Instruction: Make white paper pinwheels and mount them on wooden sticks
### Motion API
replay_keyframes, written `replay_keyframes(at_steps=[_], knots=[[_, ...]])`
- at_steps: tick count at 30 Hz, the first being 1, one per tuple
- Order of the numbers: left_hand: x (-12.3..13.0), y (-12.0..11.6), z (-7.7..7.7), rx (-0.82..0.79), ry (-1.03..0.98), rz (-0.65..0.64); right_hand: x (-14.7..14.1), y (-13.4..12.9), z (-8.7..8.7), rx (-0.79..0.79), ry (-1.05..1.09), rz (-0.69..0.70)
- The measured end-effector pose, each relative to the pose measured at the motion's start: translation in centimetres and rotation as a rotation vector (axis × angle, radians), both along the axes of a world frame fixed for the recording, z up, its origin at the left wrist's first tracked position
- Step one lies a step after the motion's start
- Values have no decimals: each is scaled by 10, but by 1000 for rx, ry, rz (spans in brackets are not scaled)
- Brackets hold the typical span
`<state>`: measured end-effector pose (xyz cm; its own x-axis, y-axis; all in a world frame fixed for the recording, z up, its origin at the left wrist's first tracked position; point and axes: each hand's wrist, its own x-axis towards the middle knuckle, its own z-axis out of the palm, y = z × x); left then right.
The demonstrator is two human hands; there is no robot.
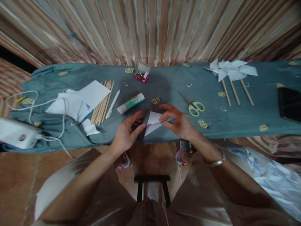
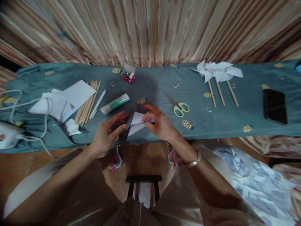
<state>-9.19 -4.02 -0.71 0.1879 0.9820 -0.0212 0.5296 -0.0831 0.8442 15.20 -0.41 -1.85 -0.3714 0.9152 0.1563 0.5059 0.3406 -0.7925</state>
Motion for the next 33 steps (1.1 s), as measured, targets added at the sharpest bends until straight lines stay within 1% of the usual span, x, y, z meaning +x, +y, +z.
replay_keyframes(at_steps=[4, 8, 10, 14, 17, 20, 22, 24, 26, 28, 30, 31, 33], knots=[[7, 8, -6, -23, -92, -5, 1, -5, 3, 76, 4, 31], [15, 17, -15, -18, -169, -22, 2, -7, 9, 144, -65, 65], [18, 20, -19, -23, -174, -27, 5, -9, 11, 199, -106, 78], [20, 23, -25, 39, -132, -15, 14, -14, 11, 332, -224, 110], [22, 22, -32, 44, -166, -5, 18, -20, 9, 466, -367, 116], [28, 18, -39, 10, -203, 0, 15, -28, 8, 585, -473, 97], [32, 14, -40, -13, -221, -10, 11, -33, 7, 602, -485, 100], [34, 10, -37, 3, -207, -40, 9, -39, 6, 577, -467, 127], [32, 7, -29, 103, -118, -90, 9, -43, 4, 565, -457, 151], [29, 6, -19, 308, 65, -160, 12, -46, 1, 580, -471, 148], [25, 7, -12, 505, 251, -278, 15, -48, -2, 601, -478, 136], [24, 7, -10, 571, 327, -330, 17, -48, -3, 594, -470, 137], [23, 7, -10, 645, 434, -404, 19, -49, -4, 551, -437, 145]])
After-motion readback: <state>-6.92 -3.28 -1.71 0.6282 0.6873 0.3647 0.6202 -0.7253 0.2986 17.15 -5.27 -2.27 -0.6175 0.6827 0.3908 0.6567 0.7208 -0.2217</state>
